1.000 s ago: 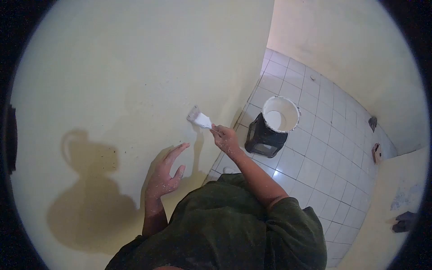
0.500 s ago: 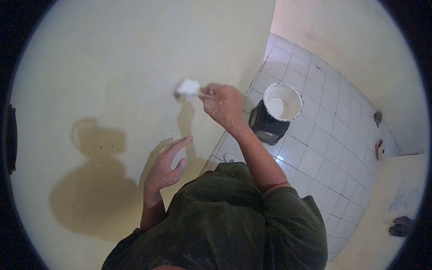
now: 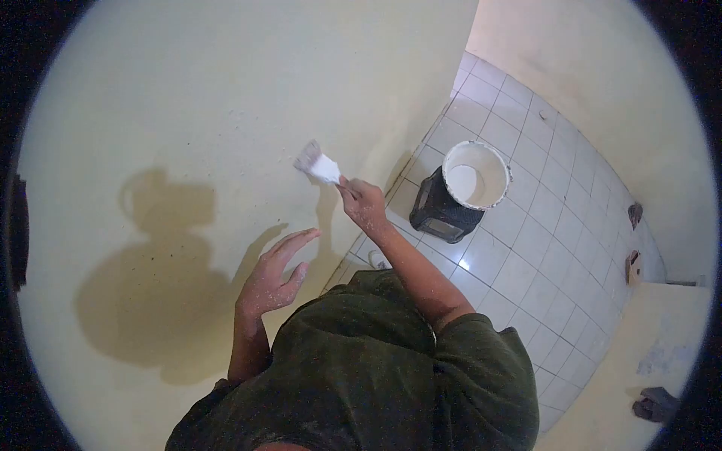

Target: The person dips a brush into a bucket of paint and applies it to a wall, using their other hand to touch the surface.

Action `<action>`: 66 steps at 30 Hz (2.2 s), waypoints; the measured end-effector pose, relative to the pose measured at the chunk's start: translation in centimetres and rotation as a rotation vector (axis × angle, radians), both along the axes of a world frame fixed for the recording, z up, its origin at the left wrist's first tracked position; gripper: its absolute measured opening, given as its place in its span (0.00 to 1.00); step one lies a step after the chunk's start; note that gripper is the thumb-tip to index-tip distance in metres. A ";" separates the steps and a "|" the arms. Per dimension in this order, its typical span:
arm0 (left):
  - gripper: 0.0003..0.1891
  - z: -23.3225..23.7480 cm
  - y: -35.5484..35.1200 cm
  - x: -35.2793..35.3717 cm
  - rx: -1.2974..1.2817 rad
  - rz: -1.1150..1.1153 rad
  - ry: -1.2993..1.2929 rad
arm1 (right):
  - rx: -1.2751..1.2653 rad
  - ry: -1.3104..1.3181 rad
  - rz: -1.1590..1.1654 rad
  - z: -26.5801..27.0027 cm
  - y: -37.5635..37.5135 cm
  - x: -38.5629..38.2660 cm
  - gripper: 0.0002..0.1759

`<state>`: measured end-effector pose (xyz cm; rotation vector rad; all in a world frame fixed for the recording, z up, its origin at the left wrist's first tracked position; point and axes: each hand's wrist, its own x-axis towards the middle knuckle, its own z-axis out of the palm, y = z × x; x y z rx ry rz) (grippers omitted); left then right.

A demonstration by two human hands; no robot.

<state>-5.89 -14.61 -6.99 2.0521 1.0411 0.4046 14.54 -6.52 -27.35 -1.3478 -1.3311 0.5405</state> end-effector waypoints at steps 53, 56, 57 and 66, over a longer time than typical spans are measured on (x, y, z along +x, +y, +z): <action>0.31 -4.5 -19.9 -0.8 0.017 0.377 -0.146 | 0.069 -0.248 0.090 10.9 -4.2 -2.3 0.08; 0.36 -4.0 -20.1 -0.5 0.066 0.456 -0.161 | -0.067 -0.271 0.118 2.7 -5.4 -2.3 0.08; 0.37 -3.9 -20.1 -0.3 0.102 0.491 -0.169 | -0.128 -0.291 0.141 0.0 -5.8 -2.2 0.08; 0.39 -4.1 -18.1 -0.5 0.047 0.427 -0.108 | -0.205 -0.430 0.116 -1.8 -6.7 -1.4 0.10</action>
